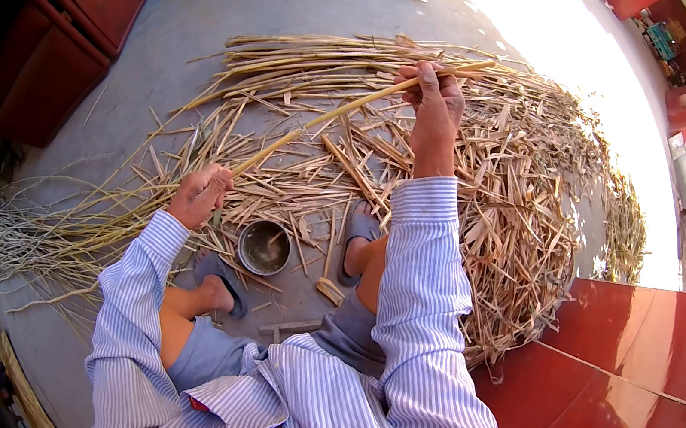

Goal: The person sits on the floor and repeatedly strips dried plant stalks by hand, separating thin fibers from the main stalk. The separated fibers are placed to the left, while the remaining stalks and debris accumulate in front.

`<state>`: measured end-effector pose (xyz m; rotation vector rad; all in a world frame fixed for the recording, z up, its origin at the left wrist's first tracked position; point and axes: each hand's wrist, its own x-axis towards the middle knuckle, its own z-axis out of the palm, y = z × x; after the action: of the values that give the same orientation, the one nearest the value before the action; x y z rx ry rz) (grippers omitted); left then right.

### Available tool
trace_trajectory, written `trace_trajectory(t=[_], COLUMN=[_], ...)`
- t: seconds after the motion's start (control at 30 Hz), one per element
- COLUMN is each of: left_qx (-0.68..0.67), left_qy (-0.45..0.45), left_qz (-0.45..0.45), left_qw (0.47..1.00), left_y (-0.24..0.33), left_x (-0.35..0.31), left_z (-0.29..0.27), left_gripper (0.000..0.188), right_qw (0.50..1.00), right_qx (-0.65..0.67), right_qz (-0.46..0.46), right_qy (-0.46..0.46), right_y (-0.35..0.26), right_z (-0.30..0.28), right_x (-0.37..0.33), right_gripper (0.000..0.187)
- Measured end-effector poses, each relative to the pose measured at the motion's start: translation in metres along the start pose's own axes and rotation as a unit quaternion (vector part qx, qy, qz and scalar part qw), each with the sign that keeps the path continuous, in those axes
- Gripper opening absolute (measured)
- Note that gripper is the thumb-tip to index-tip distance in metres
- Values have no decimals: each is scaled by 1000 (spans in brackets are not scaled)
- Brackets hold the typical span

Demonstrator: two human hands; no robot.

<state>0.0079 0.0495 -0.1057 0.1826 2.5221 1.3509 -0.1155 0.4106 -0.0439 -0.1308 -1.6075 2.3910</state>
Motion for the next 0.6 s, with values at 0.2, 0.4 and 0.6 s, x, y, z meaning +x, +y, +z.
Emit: trace_trajectory(t=[0.2,0.4,0.6], left_qx=[52,171,184], left_qy=[25,35,45], left_qz=[24,139,114], left_qw=[998,975,975], left_y=[-22,-43,-49], left_x=[16,21,8], left_z=[1,10,7], left_gripper=[55,42,52], right_qw=[978,950,906], right_qx=[-168,-237,-412], right_qz=[-55,126,52], right_qy=[106,159,87], right_y=[7,17,50], right_z=[-16,-48,-86], right_x=[10,29,46], right_gripper=[27,25,40])
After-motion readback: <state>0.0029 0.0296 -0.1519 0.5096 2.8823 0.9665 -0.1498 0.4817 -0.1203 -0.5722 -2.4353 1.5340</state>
